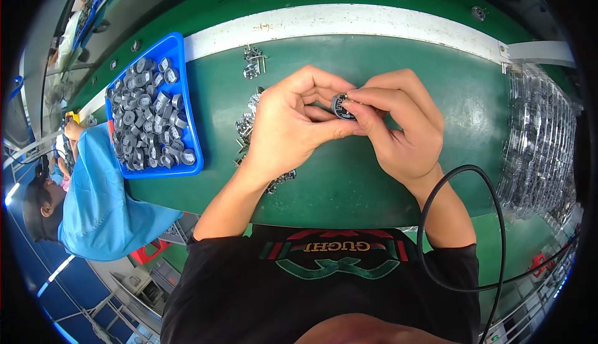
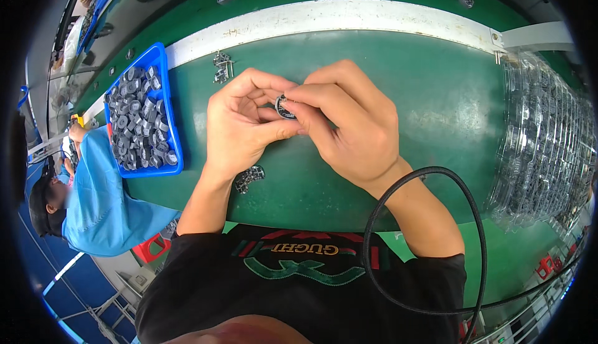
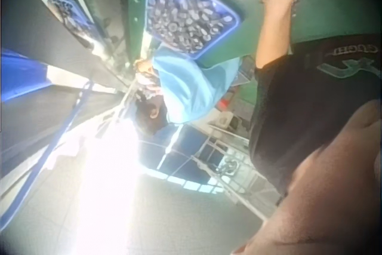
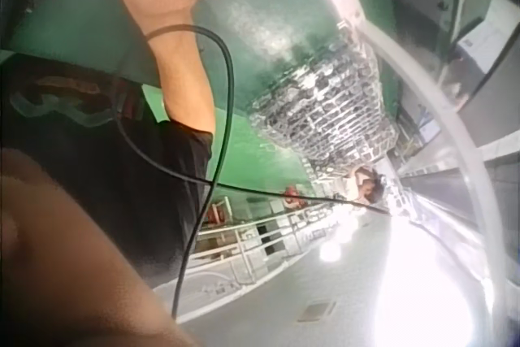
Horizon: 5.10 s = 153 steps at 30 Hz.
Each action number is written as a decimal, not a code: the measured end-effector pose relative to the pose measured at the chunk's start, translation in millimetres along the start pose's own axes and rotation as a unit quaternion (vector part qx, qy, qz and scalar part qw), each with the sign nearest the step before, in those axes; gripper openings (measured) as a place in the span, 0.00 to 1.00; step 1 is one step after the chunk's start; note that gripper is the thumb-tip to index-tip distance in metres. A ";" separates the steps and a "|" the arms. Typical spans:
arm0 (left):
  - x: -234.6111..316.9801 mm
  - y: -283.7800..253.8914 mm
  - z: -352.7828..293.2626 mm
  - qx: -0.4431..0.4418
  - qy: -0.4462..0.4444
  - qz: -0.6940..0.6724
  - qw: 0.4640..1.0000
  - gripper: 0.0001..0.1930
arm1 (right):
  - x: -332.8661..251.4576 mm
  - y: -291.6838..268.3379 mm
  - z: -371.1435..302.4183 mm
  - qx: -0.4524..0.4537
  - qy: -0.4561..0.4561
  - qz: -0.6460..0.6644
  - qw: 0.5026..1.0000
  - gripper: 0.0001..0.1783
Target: Manually assemble small metal brackets and contact elements into circular plastic housings on a conveyor belt.
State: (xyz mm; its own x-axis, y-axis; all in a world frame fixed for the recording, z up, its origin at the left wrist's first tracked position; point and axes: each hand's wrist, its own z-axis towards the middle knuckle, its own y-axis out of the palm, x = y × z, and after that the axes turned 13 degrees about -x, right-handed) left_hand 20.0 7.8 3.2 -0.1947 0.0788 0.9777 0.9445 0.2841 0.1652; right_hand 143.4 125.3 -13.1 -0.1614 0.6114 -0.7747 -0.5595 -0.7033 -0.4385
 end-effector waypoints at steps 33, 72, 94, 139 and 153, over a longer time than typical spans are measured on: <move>-10.2 -178.4 88.3 0.254 -0.015 0.424 0.869 0.12 | -17.5 53.1 -25.3 -0.324 -0.065 -0.055 0.942 0.12; -1.5 -14.9 -3.0 -0.043 0.019 -0.100 0.994 0.22 | -4.7 -8.7 5.1 0.037 -0.015 -0.030 0.999 0.11; -6.6 3.4 0.4 0.028 0.054 -0.090 0.994 0.21 | -0.9 -4.1 3.8 0.086 -0.057 -0.145 0.984 0.12; 4.5 -154.4 205.3 0.218 -0.021 0.531 0.818 0.22 | -20.6 53.8 -31.2 -0.272 -0.157 -0.063 0.947 0.09; 36.0 -160.7 117.3 0.044 -0.088 0.623 0.776 0.20 | -5.0 9.0 -6.7 -0.221 0.191 0.479 0.827 0.04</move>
State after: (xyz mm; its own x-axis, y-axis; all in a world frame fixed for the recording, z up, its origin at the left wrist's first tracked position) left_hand -169.8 77.1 -3.4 0.8147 0.4723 0.3364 0.4078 -0.0543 -0.9115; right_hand 144.7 113.4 -16.2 -0.0421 -0.4046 -0.9135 0.0428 -0.9142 0.4030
